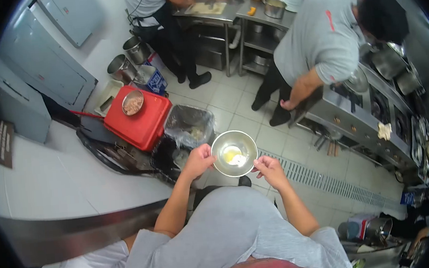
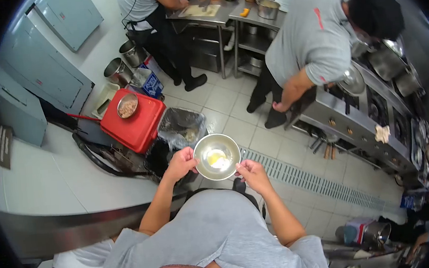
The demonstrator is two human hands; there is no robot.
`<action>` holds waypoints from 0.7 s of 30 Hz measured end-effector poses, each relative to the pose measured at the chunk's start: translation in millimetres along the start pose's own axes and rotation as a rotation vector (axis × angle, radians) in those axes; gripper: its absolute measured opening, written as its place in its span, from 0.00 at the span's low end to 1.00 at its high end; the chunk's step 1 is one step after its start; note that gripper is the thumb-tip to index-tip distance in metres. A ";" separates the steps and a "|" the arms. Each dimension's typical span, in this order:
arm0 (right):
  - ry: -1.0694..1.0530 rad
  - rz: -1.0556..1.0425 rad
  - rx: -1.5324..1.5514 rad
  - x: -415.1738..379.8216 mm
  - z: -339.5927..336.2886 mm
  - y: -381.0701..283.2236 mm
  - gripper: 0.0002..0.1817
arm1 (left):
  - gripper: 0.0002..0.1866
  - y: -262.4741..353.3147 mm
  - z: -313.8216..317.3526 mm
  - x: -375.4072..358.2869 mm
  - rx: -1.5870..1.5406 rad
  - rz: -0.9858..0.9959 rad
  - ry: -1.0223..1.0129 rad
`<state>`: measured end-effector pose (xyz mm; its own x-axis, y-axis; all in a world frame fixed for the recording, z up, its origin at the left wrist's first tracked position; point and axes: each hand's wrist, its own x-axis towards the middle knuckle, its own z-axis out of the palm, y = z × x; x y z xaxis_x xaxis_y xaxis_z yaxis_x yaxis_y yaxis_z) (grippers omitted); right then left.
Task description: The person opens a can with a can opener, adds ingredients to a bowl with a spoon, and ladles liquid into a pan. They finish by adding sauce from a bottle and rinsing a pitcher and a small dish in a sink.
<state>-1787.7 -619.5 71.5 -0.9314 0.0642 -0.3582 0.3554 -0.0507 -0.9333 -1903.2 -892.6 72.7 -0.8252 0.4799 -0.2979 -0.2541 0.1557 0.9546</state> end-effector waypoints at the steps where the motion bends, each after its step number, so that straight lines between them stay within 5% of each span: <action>1: -0.051 -0.027 -0.086 32.3 -4.0 -11.8 0.14 | 0.07 1.4 -10.2 17.8 -0.009 0.005 0.028; 9: -0.160 -0.018 -0.080 253.5 3.2 -81.0 0.13 | 0.11 34.1 -89.1 115.2 -0.300 0.053 0.223; 21: 0.380 -0.152 0.048 641.8 -54.7 -255.7 0.07 | 0.13 -23.7 -247.4 188.3 -0.337 -0.170 0.509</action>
<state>-2472.1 -510.8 78.9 -0.8747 0.4377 -0.2081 0.2033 -0.0584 -0.9774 -2177.4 -1019.6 -4.4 -0.8747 -0.0117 -0.4845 -0.4794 -0.1265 0.8684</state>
